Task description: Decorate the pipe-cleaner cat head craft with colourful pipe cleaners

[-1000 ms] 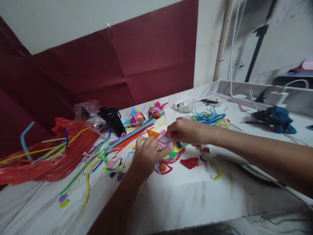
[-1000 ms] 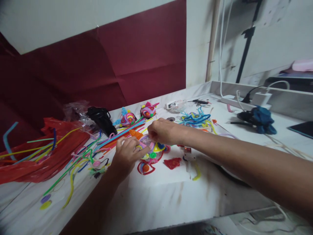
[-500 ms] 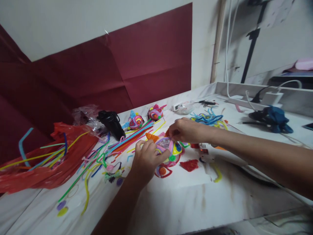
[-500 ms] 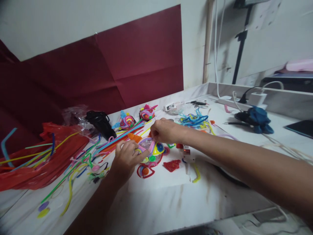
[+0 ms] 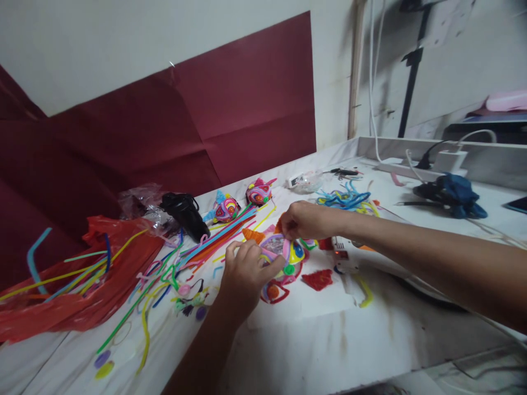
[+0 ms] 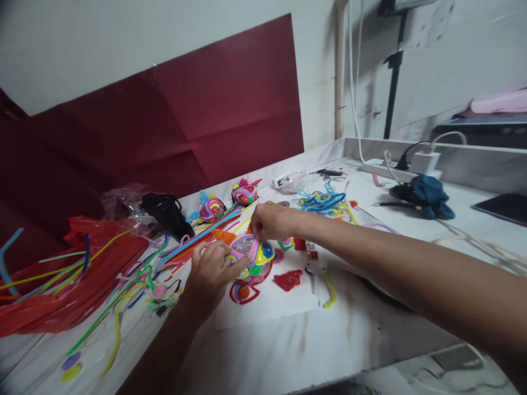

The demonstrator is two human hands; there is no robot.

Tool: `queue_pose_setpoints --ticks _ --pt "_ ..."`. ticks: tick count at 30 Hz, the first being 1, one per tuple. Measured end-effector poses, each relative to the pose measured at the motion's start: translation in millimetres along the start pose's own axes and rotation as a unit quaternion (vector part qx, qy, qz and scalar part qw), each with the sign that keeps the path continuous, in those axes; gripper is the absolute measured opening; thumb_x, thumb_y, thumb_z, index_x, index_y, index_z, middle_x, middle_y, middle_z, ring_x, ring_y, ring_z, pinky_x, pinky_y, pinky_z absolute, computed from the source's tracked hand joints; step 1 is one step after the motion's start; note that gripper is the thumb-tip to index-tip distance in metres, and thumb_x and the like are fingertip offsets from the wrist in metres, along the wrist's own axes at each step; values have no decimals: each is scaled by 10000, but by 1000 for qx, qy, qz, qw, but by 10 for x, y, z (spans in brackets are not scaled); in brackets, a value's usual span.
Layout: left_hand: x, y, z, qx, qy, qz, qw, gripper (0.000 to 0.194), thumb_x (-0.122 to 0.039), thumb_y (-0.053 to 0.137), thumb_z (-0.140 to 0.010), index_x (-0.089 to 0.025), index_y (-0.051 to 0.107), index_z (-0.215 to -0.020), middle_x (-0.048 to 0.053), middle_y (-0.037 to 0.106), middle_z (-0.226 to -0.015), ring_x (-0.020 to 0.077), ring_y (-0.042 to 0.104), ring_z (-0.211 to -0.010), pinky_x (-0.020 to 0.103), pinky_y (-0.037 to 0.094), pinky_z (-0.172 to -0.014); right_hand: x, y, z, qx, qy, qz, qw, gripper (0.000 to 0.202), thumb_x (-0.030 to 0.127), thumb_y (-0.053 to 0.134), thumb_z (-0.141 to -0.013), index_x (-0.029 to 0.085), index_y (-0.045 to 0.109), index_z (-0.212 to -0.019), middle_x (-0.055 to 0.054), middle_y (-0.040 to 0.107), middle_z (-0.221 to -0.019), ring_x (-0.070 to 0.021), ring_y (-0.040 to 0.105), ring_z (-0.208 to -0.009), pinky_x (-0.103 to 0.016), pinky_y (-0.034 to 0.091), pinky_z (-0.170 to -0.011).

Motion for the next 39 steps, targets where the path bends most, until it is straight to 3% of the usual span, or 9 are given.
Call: queue_pose_setpoints --ticks 14,20,27,30,34,39 --pt "6 62 60 34 -15 -3 999 390 -29 469 -893 -319 645 -1085 31 597 -864 196 589 -947 408 349 -920 -173 44 -89 53 75 -42 995 102 158 685 -720 170 762 -786 -15 732 -723 -133 665 -686 -181 455 -587" --pt "84 11 51 31 -63 58 996 296 -85 435 -927 -194 574 -1165 66 655 -959 207 611 -982 393 379 -941 -206 44 -54 49 86 -71 993 115 135 659 -733 167 755 -789 -11 709 -680 -141 663 -676 -190 453 -575" --pt "129 35 57 38 -126 103 986 278 -145 427 -924 -129 636 -1106 127 603 -1060 225 573 -973 362 463 -861 -195 75 -90 57 85 -100 990 86 125 660 -744 159 737 -766 9 653 -606 -123 623 -598 -199 445 -549" --pt "65 2 20 27 -111 84 990 295 -213 453 -928 -132 645 -1136 147 571 -1123 247 549 -1011 392 466 -880 -179 72 -93 52 81 -102 990 93 106 657 -735 161 732 -742 14 643 -591 -120 611 -596 -199 428 -543" --pt "-47 37 -46 63 -82 60 993 352 -317 460 -941 -169 640 -1205 153 577 -1166 287 531 -1026 437 439 -855 -136 59 -68 47 76 -104 991 94 101 660 -719 166 727 -715 21 634 -571 -119 590 -572 -207 413 -530" --pt "-73 65 -72 75 -92 67 991 344 -359 473 -943 -181 667 -1164 150 586 -1180 303 530 -1036 446 420 -835 -79 41 -36 48 62 -113 990 79 101 673 -696 160 725 -696 15 636 -574 -119 591 -583 -203 422 -540"
Point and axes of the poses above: each hand's wrist, its own z-axis away from the middle knuckle, its own y-axis out of the palm, x = y × z, the point moved 8 cm from there along -z, towards the middle knuckle
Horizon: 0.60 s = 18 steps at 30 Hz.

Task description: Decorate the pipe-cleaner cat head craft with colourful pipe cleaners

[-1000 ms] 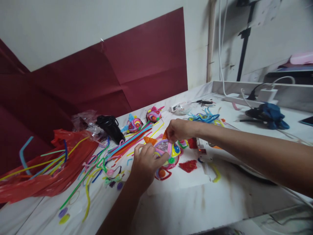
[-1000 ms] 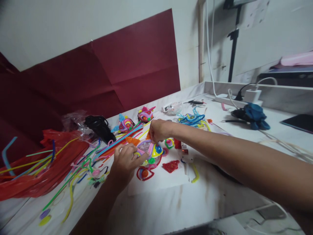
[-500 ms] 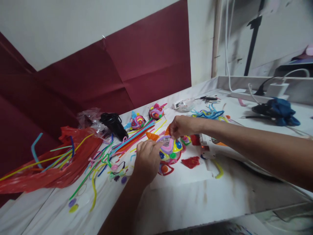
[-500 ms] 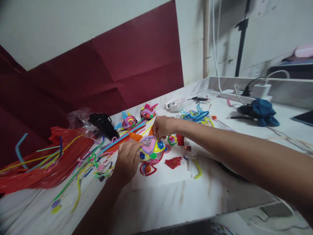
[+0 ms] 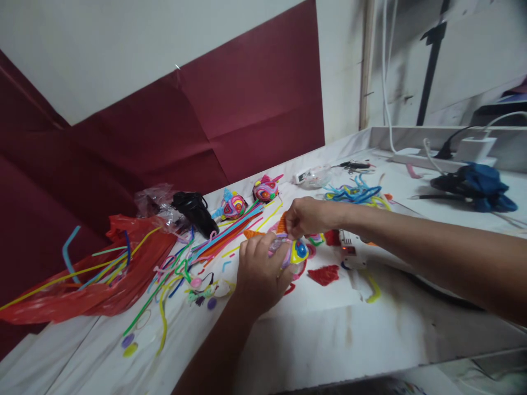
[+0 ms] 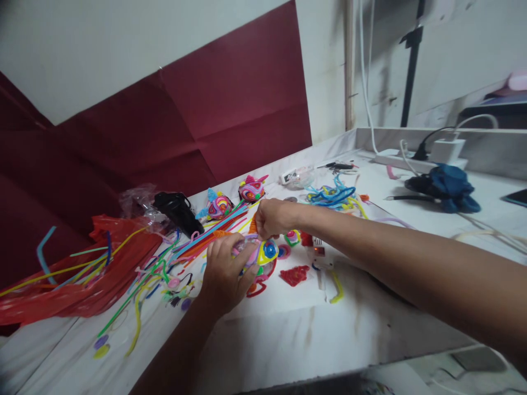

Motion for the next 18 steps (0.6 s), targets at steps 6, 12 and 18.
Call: queue_pose_setpoints --ticks 6,12,18 --pt "-14 -7 2 -3 -4 2 1000 353 -367 452 -952 -173 675 -1144 158 596 -1163 306 532 -1026 451 416 -835 -86 -20 70 -17 -8 -26 999 120 99 637 -711 173 726 -742 22 652 -600 -108 590 -570 -197 423 -537" --pt "-35 -13 1 -12 2 2 1000 351 -394 449 -959 -188 668 -1142 145 603 -1146 286 528 -1026 434 399 -855 -284 -7 102 -67 5 -55 996 70 200 707 -711 188 653 -667 27 605 -553 -118 566 -566 -221 423 -568" --pt "-51 -24 -9 -14 3 22 1000 356 -402 449 -964 -190 664 -1152 146 603 -1140 291 532 -1032 439 388 -854 -356 119 58 -22 32 -146 989 140 190 683 -715 180 575 -626 31 566 -521 -86 486 -476 -214 422 -511"
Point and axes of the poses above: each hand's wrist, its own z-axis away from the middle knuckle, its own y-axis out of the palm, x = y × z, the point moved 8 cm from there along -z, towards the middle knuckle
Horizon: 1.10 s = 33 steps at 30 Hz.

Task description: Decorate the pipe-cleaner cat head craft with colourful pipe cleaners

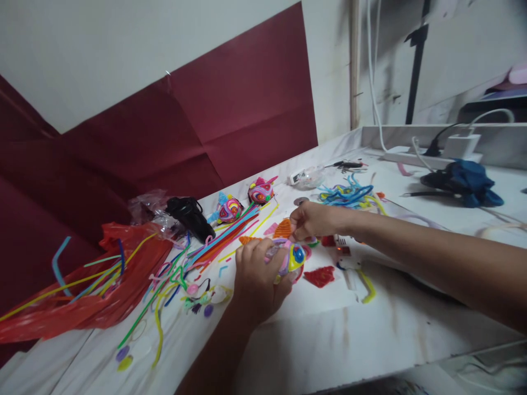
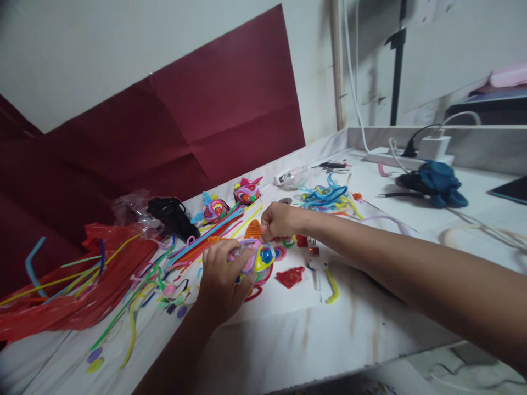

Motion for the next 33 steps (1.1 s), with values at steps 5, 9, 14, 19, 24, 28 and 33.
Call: queue_pose_setpoints --ticks 5,9,14,19,24,28,33 --pt "-10 4 -5 11 -2 17 1000 324 -395 481 -944 -201 670 -1122 142 604 -1148 299 518 -1065 452 390 -876 -45 94 -51 36 32 -30 998 223 239 758 -645 180 555 -575 42 533 -497 -78 451 -460 -206 370 -455" --pt "-19 44 31 33 4 24 999 270 -376 513 -919 -223 661 -1085 113 614 -1139 293 520 -1058 450 396 -866 -109 197 -106 62 52 -31 996 299 291 831 -568 175 556 -543 47 515 -467 -81 447 -450 -210 353 -437" --pt "108 -116 81 -67 -34 67 995 209 -266 488 -923 -201 604 -1084 105 553 -1092 237 557 -990 411 463 -853 -102 247 -108 66 35 -48 996 249 252 777 -627 178 548 -565 61 518 -492 -67 431 -453 -201 340 -444" --pt "305 -271 129 -182 -119 -18 976 225 -229 569 -865 -197 556 -1087 101 526 -1126 249 563 -1039 453 473 -937 -35 247 -91 59 20 -57 996 220 197 728 -674 180 537 -566 65 498 -463 -71 422 -446 -207 316 -442" --pt "601 -225 165 -163 -249 64 953 558 -294 619 -808 -187 435 -1324 142 507 -1256 287 522 -1209 479 441 -1029 84 305 -104 60 6 -55 997 215 158 689 -699 179 544 -541 52 524 -468 -77 443 -456 -213 328 -451" --pt "803 -36 241 -58 -359 175 915 748 -276 711 -734 -231 376 -1401 125 538 -1252 284 550 -1196 456 486 -990 174 366 -150 52 6 -50 997 229 149 663 -711 185 529 -529 55 508 -437 -76 431 -420 -212 318 -422" --pt "892 11 273 -34 -357 196 913 798 -259 763 -717 -252 363 -1408 103 543 -1198 244 603 -1094 382 537 -894 232 395 -236 31 0 -37 999 188 141 663 -682 186 555 -536 59 510 -439 -81 425 -408 -218 323 -409"
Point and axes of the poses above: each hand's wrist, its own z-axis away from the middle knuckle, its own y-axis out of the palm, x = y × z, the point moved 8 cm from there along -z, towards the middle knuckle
